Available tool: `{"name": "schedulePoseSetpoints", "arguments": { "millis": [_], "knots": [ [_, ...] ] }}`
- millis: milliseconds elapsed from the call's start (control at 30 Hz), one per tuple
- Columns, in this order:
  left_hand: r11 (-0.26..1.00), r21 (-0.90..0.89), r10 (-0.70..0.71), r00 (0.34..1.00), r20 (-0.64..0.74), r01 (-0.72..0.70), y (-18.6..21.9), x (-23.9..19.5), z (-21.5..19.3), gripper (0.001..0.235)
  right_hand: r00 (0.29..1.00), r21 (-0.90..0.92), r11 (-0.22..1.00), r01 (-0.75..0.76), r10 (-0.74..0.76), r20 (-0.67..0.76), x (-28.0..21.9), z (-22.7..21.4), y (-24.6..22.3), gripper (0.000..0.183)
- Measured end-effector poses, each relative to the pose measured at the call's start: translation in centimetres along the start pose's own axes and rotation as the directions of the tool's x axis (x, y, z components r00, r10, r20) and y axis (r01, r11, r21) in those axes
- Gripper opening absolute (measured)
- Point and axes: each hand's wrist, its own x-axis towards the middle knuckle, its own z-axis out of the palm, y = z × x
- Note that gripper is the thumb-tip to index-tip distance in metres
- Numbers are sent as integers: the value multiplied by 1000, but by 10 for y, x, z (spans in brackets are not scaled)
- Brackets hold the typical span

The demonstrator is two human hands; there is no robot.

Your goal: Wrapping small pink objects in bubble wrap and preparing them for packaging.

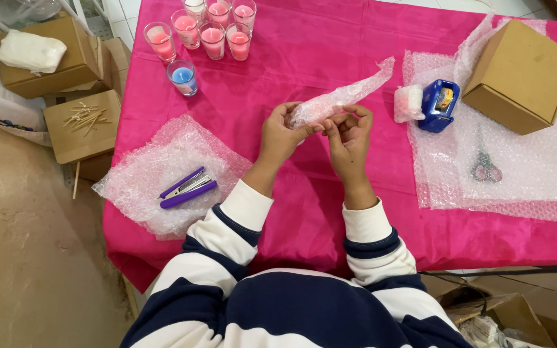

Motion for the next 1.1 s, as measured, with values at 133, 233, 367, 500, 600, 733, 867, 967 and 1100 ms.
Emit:
{"name": "schedulePoseSetpoints", "arguments": {
  "millis": [133,233,367,500,600,733,867,967,1100],
  "knots": [
    [1000,17,-12,1000,-2,12,4,-1,3,78,1000,-9,1000,-18,18,-9,0,1,-2,42],
    [999,45,-6,1000,-8,7,6,-3,3,79,1000,-30,999,-23,23,-14,0,1,-3,43],
    [998,57,-19,1000,-1,19,11,-4,4,79,999,-80,996,-36,35,-6,0,-1,-1,46],
    [995,95,-37,999,-10,38,17,-4,4,77,997,-121,990,-71,70,-16,0,-2,0,46],
    [993,111,-28,999,-15,30,15,-2,3,74,996,-122,989,-89,87,-22,0,-2,-1,46],
    [997,71,-19,999,-27,20,5,1,3,76,994,-117,987,-110,108,-25,-1,-2,-1,46],
    [998,55,-23,999,-44,25,8,-1,4,76,991,-86,988,-129,126,-36,-2,-2,2,47],
    [999,23,-44,998,-52,45,9,-2,5,75,990,-77,988,-133,130,-48,-3,-1,3,47],
    [997,-9,-77,996,-48,76,8,-2,4,73,990,-59,990,-126,122,-69,-4,-1,6,49]
  ]
}}
